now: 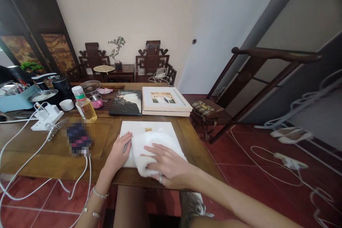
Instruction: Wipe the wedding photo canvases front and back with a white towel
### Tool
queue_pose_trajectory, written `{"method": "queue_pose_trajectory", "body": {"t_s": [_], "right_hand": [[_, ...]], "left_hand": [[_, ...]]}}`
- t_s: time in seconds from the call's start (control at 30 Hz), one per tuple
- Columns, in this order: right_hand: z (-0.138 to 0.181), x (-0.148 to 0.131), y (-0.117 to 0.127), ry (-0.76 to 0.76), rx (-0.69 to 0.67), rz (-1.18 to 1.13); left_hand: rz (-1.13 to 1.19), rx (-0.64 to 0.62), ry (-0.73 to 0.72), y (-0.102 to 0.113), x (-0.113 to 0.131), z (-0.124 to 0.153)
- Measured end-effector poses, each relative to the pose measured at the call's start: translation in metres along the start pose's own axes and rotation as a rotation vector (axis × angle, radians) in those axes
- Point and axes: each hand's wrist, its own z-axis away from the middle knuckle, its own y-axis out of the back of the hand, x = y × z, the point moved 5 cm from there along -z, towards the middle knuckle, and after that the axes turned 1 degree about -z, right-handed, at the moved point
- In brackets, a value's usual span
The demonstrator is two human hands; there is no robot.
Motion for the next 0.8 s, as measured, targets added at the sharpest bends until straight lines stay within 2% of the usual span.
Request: {"method": "queue_pose_trajectory", "body": {"t_s": [0.2,0.3,0.4,0.53,0.63,0.7,0.8], "right_hand": [[-0.037,0.056,0.007,-0.194,0.088,0.034],[-0.061,0.070,0.002,-0.280,0.132,0.050],[-0.074,0.056,-0.005,-0.273,0.120,0.079],[-0.064,0.000,-0.011,-0.050,0.010,0.027],[-0.042,-0.034,-0.005,0.108,-0.088,-0.086],[-0.028,-0.038,0.003,0.120,-0.115,-0.167],[-0.019,-0.019,0.015,0.030,-0.129,-0.254]], "left_hand": [[0.025,-0.014,0.025,-0.001,0.000,0.001],[0.070,0.023,0.044,0.004,0.001,0.001],[0.179,0.112,0.049,0.014,0.004,0.001],[0.311,0.240,0.103,0.025,0.004,0.001],[0.328,0.253,0.127,0.024,0.002,0.002],[0.286,0.213,0.114,0.019,0.000,0.002],[0.183,0.104,0.092,0.008,-0.002,0.002]]}}
